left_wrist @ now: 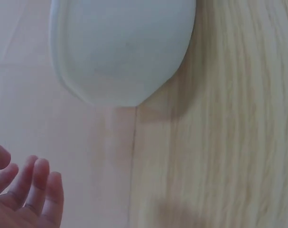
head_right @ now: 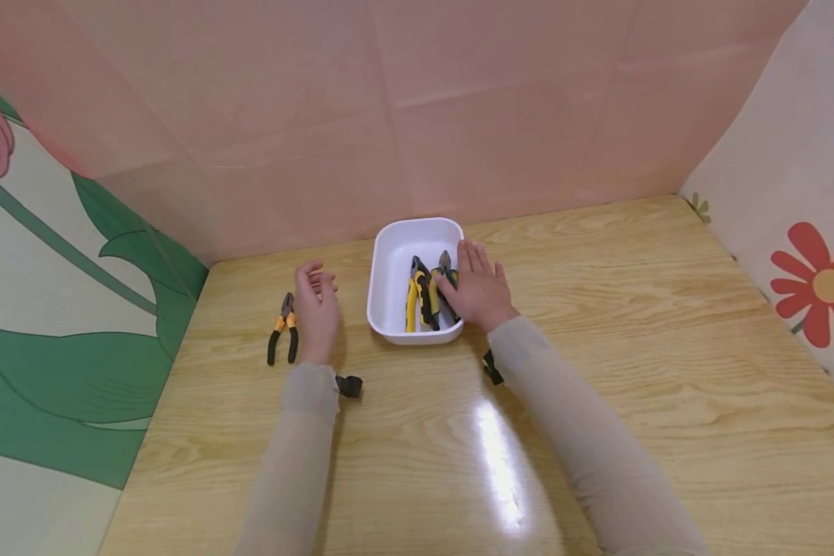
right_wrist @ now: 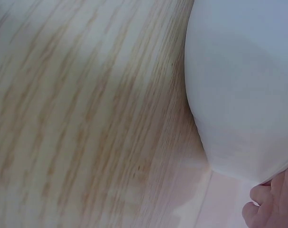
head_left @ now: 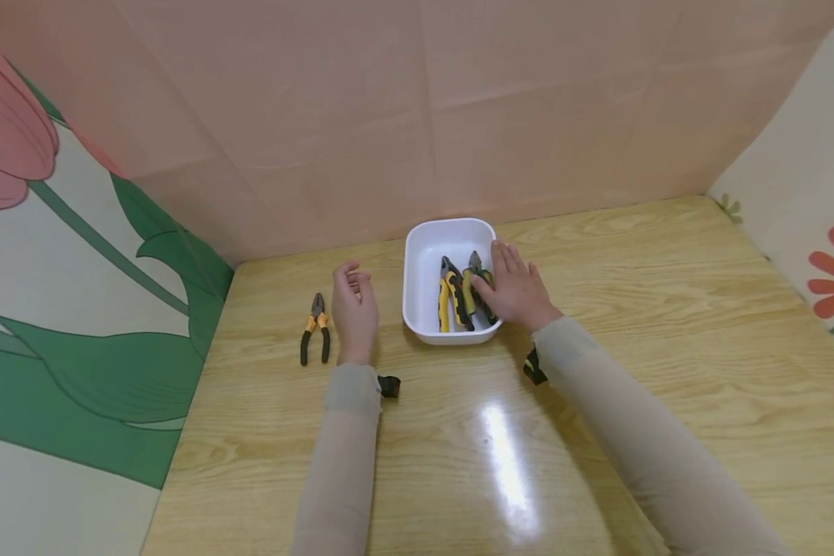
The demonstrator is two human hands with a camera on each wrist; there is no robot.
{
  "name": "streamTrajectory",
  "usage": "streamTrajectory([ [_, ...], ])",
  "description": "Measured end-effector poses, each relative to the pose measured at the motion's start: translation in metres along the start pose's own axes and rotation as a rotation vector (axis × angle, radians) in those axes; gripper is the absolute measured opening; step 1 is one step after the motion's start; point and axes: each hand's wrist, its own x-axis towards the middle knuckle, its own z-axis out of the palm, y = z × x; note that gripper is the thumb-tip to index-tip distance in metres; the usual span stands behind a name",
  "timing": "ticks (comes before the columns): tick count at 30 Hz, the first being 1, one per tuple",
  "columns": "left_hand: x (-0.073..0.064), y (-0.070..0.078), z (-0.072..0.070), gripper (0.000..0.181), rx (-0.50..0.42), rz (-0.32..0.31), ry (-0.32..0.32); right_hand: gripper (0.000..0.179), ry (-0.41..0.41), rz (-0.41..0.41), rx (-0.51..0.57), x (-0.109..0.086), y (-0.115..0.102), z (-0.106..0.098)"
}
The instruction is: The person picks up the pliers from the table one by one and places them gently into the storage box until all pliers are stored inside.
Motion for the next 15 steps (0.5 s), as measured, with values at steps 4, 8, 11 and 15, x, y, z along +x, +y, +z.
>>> streamTrajectory([
  [4, 0.000, 0.003, -0.008, 0.028, 0.050, 0.001, -0.026, 0.084, 0.004, -0.001, -0.001, 0.000, 0.000, 0.000],
  [8, 0.001, 0.005, -0.014, 0.029, 0.070, -0.007, -0.073, 0.084, 0.006, 0.001, 0.000, 0.000, 0.001, 0.001],
  [11, 0.001, 0.007, -0.018, 0.032, 0.112, -0.020, -0.119, 0.083, 0.006, 0.000, -0.001, 0.000, 0.001, 0.001],
  [15, -0.001, 0.011, -0.025, 0.034, 0.186, -0.052, -0.180, 0.084, 0.001, 0.001, 0.003, 0.000, 0.001, 0.001],
])
